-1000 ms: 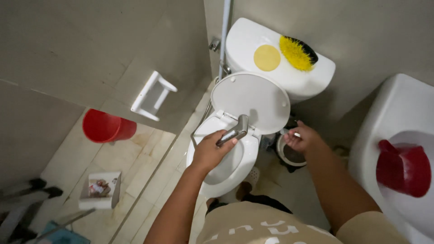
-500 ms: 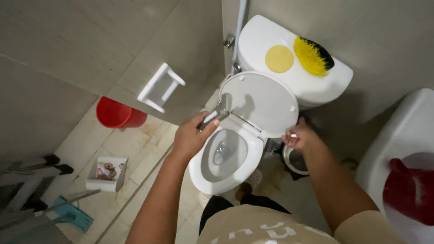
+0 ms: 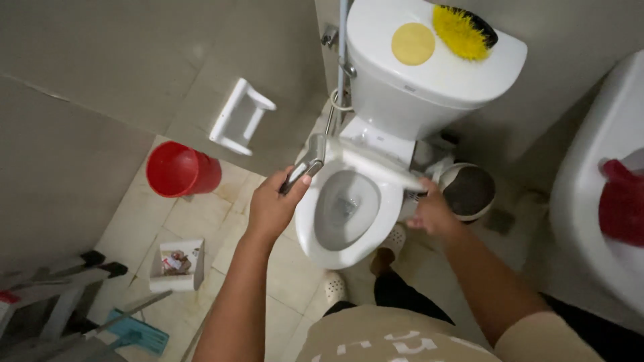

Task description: Scrubbing and rinsing the toilet bowl, seat, and lid using a brush and a bidet sprayer.

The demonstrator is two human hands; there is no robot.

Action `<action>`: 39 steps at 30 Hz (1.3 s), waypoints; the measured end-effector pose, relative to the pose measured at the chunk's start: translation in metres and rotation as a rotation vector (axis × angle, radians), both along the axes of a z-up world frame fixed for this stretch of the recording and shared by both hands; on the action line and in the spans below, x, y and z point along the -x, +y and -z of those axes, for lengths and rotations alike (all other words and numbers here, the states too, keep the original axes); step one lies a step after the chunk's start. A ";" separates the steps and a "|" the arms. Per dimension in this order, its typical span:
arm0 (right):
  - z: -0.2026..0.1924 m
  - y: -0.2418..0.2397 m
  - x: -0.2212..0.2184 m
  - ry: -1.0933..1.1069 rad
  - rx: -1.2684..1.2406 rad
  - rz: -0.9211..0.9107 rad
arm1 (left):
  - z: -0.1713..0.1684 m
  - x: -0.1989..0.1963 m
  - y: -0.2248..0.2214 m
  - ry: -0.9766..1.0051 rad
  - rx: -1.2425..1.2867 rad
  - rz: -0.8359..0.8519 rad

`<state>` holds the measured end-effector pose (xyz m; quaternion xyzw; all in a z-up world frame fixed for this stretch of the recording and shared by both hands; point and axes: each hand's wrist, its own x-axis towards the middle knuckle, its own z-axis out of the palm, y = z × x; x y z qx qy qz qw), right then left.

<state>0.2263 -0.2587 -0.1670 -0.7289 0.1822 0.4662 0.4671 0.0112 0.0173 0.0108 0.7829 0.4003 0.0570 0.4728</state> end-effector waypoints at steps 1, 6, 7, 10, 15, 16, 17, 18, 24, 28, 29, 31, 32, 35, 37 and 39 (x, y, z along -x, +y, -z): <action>-0.004 -0.001 0.021 -0.003 0.028 -0.021 | 0.001 0.009 0.003 0.000 -0.001 0.002; 0.028 -0.035 0.089 -0.059 0.083 -0.117 | 0.021 0.049 -0.003 -0.045 -0.018 0.052; 0.036 -0.041 0.096 -0.087 0.089 -0.137 | 0.018 0.056 -0.006 -0.032 -0.027 0.078; 0.009 -0.039 0.124 -0.112 0.133 -0.160 | -0.003 0.074 -0.018 0.054 -0.024 0.139; -0.015 -0.046 0.171 -0.141 0.315 -0.250 | 0.007 0.110 -0.025 0.163 -0.015 0.271; -0.013 -0.050 0.179 -0.196 0.412 -0.428 | 0.014 0.117 -0.025 0.151 -0.013 0.274; -0.011 -0.053 0.186 -0.249 0.508 -0.606 | 0.021 0.124 -0.025 0.139 -0.012 0.276; -0.006 -0.056 0.192 -0.252 0.510 -0.601 | 0.026 0.130 -0.023 0.135 -0.013 0.280; 0.035 -0.069 0.225 -0.701 0.536 -1.041 | 0.052 0.153 -0.008 0.130 -0.207 0.293; -0.029 -0.029 0.246 -0.644 0.569 -1.218 | 0.051 0.156 0.008 0.109 -0.476 0.362; -0.045 -0.018 0.250 -0.567 0.586 -1.255 | 0.052 0.157 0.010 0.077 -0.533 0.355; -0.030 -0.014 0.246 -0.544 0.565 -1.262 | 0.054 0.160 0.011 0.026 -0.550 0.324; -0.021 -0.010 0.243 -0.532 0.547 -1.256 | 0.055 0.160 0.012 -0.037 -0.578 0.297; 0.060 -0.018 0.222 -0.684 0.409 -1.285 | 0.055 0.161 0.003 -0.039 -0.527 0.268; 0.095 -0.025 0.216 -0.665 0.385 -1.282 | 0.063 0.165 -0.007 -0.007 -0.486 0.255; 0.121 -0.036 0.222 -0.642 0.364 -1.243 | 0.069 0.168 -0.020 0.014 -0.446 0.255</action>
